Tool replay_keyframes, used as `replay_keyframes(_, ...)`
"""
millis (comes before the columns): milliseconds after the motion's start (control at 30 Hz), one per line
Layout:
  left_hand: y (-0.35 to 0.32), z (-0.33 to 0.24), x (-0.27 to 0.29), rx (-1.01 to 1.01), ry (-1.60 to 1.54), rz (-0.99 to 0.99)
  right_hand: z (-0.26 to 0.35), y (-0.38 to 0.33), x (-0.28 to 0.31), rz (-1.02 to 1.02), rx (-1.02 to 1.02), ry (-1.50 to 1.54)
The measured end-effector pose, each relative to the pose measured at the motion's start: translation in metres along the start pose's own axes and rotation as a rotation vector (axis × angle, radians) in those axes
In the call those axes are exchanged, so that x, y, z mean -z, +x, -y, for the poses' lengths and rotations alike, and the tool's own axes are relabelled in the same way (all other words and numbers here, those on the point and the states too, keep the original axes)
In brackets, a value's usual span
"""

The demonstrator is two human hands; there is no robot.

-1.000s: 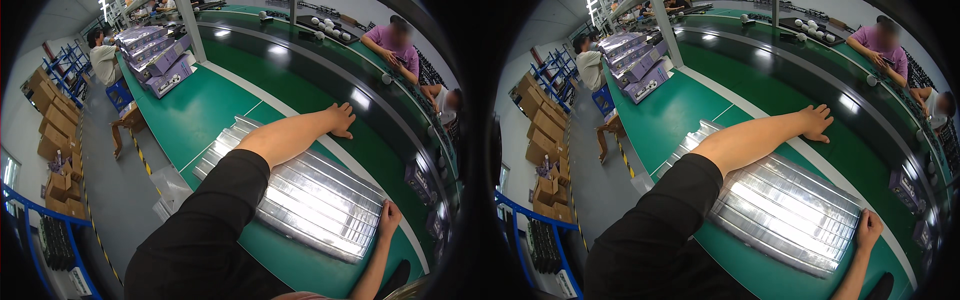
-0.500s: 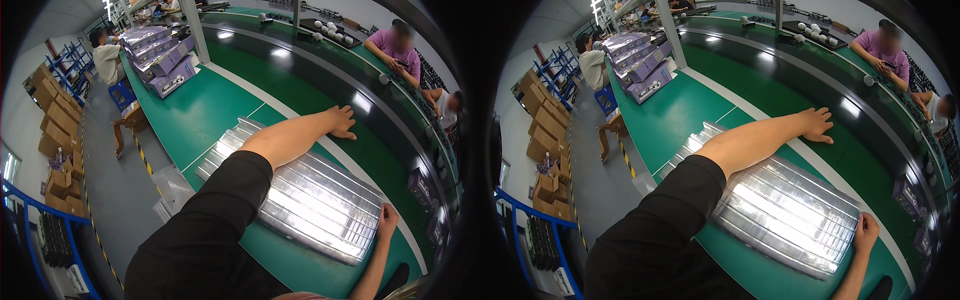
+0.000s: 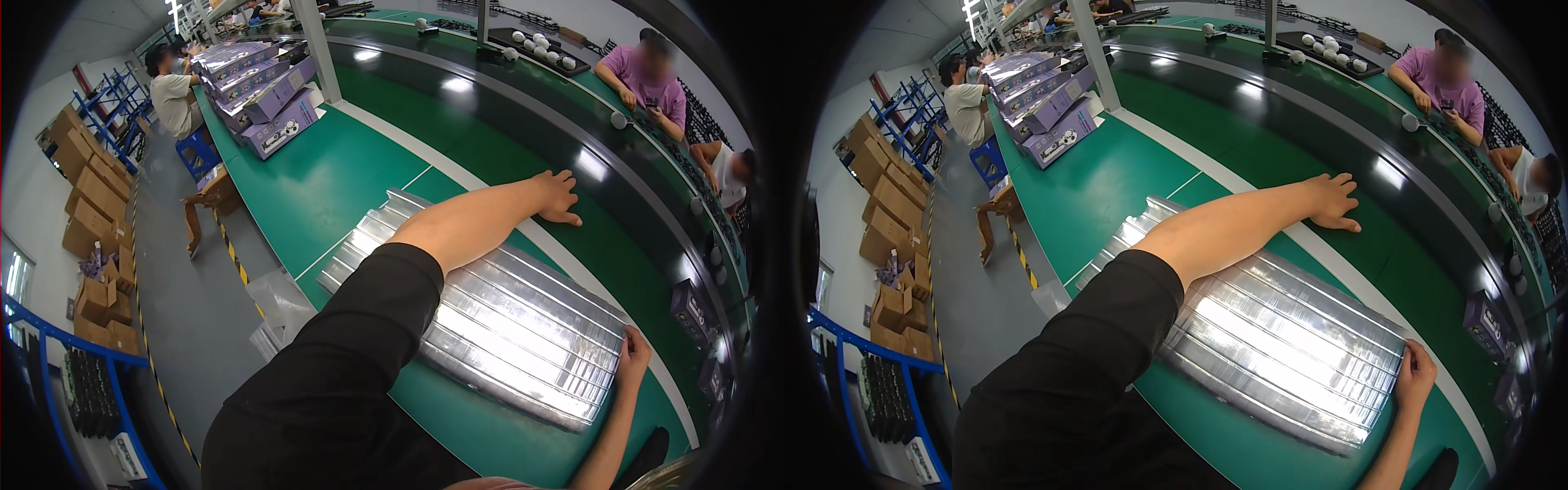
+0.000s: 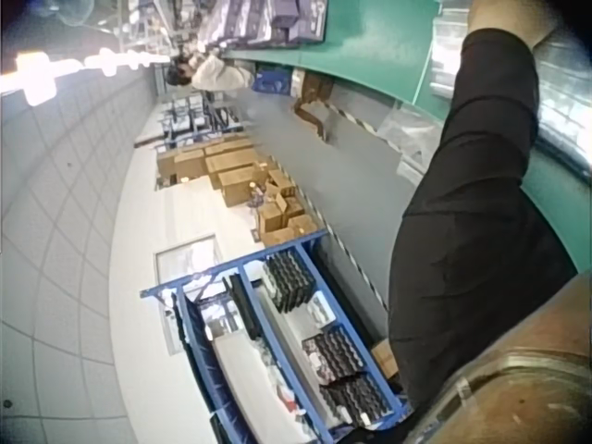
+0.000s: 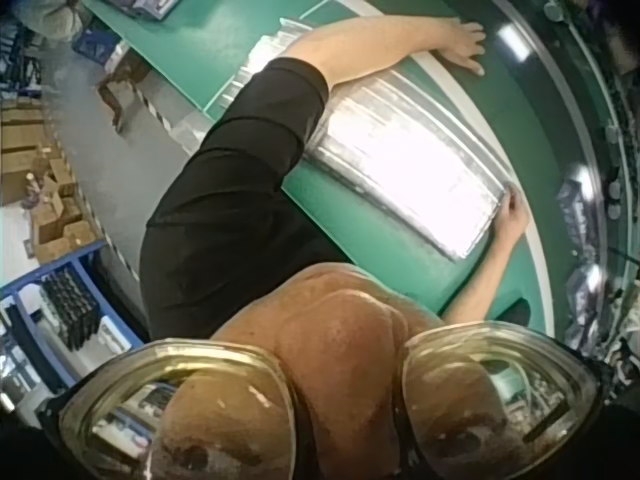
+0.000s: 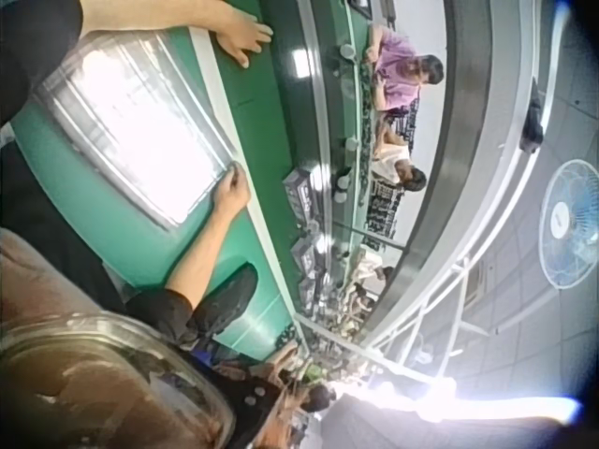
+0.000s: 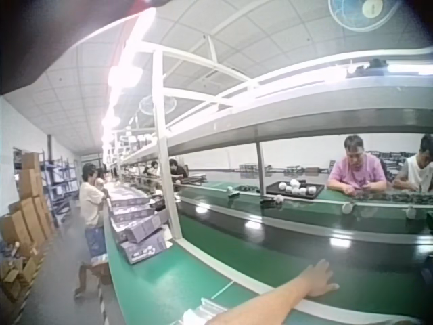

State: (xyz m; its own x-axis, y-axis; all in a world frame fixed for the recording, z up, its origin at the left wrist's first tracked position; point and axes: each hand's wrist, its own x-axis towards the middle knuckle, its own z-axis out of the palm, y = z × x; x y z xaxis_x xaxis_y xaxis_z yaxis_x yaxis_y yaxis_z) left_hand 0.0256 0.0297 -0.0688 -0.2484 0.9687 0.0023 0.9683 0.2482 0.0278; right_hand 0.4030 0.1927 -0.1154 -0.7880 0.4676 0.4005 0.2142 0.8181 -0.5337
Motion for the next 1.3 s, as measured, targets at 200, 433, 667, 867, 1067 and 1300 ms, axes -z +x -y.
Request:
replay_keyframes(200,-0.001,-0.0006,0.0007,-0.004,-0.004,0.003,0.0053,0.0006,0.0012,0.026,-0.038,0.009)
replay_keyframes(433,-0.0009,0.001,-0.0005,-0.009,0.001,0.004,0.0072,0.0025,0.0029,0.058,-0.103,0.017)
replay_keyframes(667,-0.0016,-0.0006,0.0005,-0.017,0.003,0.005,0.0041,0.0017,-0.0021,-0.008,-0.033,0.07)
replay_keyframes(867,-0.0015,-0.0006,-0.0008,-0.015,-0.006,0.002,0.0035,0.0019,0.0009,0.034,-0.052,0.047)
replay_keyframes(1067,-0.0007,0.0001,-0.0019,-0.014,-0.002,-0.003,0.005,0.0009,-0.0018,0.005,-0.061,0.072)
replay_keyframes(1300,0.0012,0.0002,-0.0024,-0.014,0.0,0.005,0.0021,0.0003,-0.0009,-0.007,-0.033,0.044)
